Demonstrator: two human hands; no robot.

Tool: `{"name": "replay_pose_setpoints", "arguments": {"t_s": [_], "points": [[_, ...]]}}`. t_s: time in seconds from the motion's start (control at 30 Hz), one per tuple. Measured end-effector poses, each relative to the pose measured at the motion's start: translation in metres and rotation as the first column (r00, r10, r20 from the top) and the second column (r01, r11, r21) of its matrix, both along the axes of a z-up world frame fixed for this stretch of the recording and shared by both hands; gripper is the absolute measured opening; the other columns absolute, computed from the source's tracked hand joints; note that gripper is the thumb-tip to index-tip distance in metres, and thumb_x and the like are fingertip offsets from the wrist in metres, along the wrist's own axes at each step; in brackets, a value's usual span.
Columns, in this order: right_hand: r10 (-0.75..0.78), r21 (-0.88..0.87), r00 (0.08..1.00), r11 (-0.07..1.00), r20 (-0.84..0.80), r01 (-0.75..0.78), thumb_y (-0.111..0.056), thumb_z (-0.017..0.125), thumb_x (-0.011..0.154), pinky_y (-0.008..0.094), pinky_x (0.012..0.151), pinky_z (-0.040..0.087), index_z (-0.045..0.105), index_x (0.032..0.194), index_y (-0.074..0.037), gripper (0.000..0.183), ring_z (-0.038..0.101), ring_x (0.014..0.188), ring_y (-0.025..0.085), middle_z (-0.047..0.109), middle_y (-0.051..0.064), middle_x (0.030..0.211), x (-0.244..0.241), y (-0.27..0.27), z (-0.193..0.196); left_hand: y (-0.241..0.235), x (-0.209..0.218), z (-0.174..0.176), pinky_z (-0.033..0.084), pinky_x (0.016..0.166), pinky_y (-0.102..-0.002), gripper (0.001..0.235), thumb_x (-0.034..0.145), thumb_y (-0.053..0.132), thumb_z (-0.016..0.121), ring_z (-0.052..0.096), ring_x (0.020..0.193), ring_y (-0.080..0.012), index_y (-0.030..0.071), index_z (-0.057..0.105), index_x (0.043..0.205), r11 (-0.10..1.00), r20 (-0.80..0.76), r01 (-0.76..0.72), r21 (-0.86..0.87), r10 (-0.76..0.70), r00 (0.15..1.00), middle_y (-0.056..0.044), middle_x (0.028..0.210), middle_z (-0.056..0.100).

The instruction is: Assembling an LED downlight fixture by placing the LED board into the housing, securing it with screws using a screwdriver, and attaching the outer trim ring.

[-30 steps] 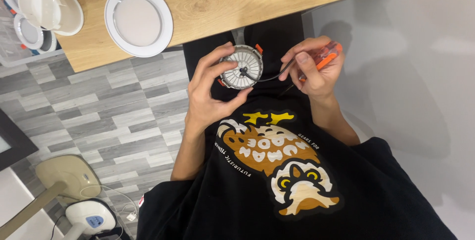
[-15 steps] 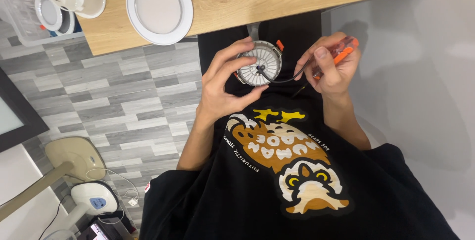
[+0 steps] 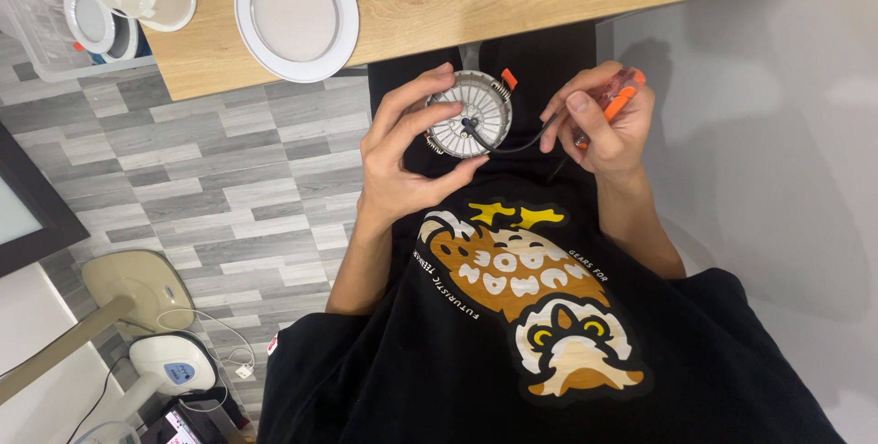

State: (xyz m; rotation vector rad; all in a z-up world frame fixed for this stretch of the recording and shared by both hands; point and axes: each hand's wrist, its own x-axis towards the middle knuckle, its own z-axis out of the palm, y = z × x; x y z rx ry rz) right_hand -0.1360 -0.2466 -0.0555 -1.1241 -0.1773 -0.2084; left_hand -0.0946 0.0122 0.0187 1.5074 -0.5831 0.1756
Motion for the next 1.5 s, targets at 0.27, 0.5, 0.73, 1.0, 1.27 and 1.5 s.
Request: {"name": "replay_pose_setpoints", "arguments": {"t_s": [0.27,0.5,0.73,1.0,1.27,1.5], "points": [[0.037,-0.012,0.999,0.999,0.021,-0.037,0.005,0.055,0.107,0.017,0.025,0.038,0.059,0.099,0.01,0.01,0.067,0.039,0.025,0.066,0.029,0.069,0.002,0.0,-0.007,0.002,-0.002,-0.006,0.056,0.119,-0.05,0.044,0.08,0.0,0.101,0.061,0.143,-0.0464,0.002,0.081,0.118,1.0,0.034,-0.003,0.03,0.002,0.999,-0.023,0.143,0.062],[0.037,-0.015,0.999,0.999,0.018,-0.037,0.003,0.055,0.108,0.017,0.026,0.039,0.06,0.1,0.01,0.011,0.067,0.04,0.023,0.066,0.026,0.071,-0.001,-0.002,-0.012,0.002,-0.003,-0.01,0.059,0.117,-0.049,0.035,0.081,0.001,0.1,0.062,0.141,-0.0473,0.004,0.084,0.112,0.996,0.113,-0.028,0.082,0.019,0.993,-0.024,0.142,0.062],[0.044,-0.01,0.999,0.999,0.024,-0.044,0.003,0.054,0.107,0.017,0.025,0.038,0.059,0.099,0.01,0.012,0.067,0.039,0.024,0.065,0.026,0.069,0.001,-0.003,-0.01,0.001,-0.004,-0.013,0.058,0.119,-0.052,0.044,0.084,0.003,0.099,0.061,0.142,-0.05,0.001,0.077,0.122,0.994,0.123,-0.055,0.095,0.043,0.991,-0.026,0.144,0.059],[0.045,-0.024,0.998,0.999,0.045,-0.044,0.001,0.053,0.108,0.017,0.027,0.041,0.06,0.102,0.009,0.012,0.068,0.042,0.023,0.063,0.024,0.068,0.0,-0.002,-0.005,0.0,-0.003,-0.013,0.062,0.111,-0.055,0.038,0.083,0.004,0.099,0.063,0.136,-0.0557,0.002,0.08,0.116,0.985,0.288,-0.091,0.15,0.045,0.957,-0.032,0.143,0.058],[0.055,-0.002,0.997,0.998,0.048,-0.055,0.001,0.053,0.108,0.016,0.026,0.042,0.059,0.102,0.009,0.012,0.071,0.043,0.025,0.062,0.024,0.067,-0.002,-0.003,0.0,-0.001,0.0,-0.012,0.065,0.106,-0.059,0.035,0.081,0.002,0.1,0.066,0.128,-0.0596,0.004,0.082,0.11,0.988,0.385,-0.114,0.106,0.065,0.921,-0.036,0.138,0.061],[0.062,0.003,0.996,0.998,0.059,-0.062,0.0,0.054,0.108,0.017,0.026,0.042,0.058,0.1,0.009,0.012,0.07,0.043,0.025,0.061,0.024,0.066,-0.001,-0.002,0.003,-0.003,0.002,-0.011,0.066,0.103,-0.061,0.035,0.08,0.001,0.099,0.068,0.124,-0.0601,0.005,0.082,0.111,0.99,0.445,-0.118,0.08,0.07,0.893,-0.036,0.135,0.062]]}}
